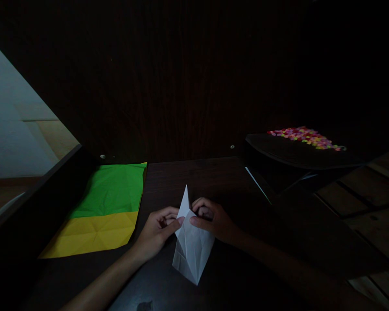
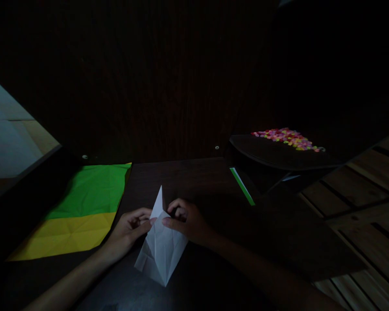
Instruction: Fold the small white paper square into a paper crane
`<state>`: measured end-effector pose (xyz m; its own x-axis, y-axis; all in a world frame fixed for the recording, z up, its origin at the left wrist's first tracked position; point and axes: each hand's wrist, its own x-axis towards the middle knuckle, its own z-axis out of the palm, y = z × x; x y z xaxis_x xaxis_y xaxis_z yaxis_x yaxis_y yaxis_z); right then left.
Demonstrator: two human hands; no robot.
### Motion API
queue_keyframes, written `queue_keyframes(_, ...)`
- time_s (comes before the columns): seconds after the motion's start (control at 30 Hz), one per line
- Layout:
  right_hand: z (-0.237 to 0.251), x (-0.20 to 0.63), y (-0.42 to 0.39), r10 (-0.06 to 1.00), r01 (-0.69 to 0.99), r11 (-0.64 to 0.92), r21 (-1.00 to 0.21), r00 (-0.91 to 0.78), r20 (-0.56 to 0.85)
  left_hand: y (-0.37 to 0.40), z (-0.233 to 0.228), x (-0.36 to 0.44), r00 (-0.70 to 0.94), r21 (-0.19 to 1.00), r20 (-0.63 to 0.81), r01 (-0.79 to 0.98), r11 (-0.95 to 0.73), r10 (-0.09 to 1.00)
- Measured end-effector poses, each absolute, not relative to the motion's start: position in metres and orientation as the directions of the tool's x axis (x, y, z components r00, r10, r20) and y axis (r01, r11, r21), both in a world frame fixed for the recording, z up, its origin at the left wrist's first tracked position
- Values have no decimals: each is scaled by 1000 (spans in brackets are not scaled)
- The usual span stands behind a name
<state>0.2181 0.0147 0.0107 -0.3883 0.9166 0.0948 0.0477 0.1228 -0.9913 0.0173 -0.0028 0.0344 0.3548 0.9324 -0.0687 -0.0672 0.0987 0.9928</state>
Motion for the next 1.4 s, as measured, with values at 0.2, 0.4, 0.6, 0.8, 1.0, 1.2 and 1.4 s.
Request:
queue_keyframes(0.2,16,220,15,933,63,80,-995,-355,52,-3,34,16,381,971,-161,-105,215,910)
queue_keyframes(0.4,19,221,17,934,97,70,-993,-355,32,-1,29,15,344,969,-214,-46,244,914)
queue_keyframes(0.6,18,220,16,930,85,47,-995,-367,13,-1,33,18,328,967,-228,-33,252,917)
queue_keyframes(0.8,16,221,15,906,58,38,-998,-423,10,-3,34,19,356,953,-234,-100,286,905)
queue_keyframes(1.0,10,227,18,869,-54,10,-998,-493,36,3,30,13,242,949,-237,-148,278,941)
queue_keyframes(1.2,13,231,22,914,39,113,-993,-396,89,4,29,13,181,948,-219,-193,253,959)
queue_keyframes(1.4,16,229,22,927,124,206,-971,-343,153,2,32,15,181,942,-221,-215,258,958)
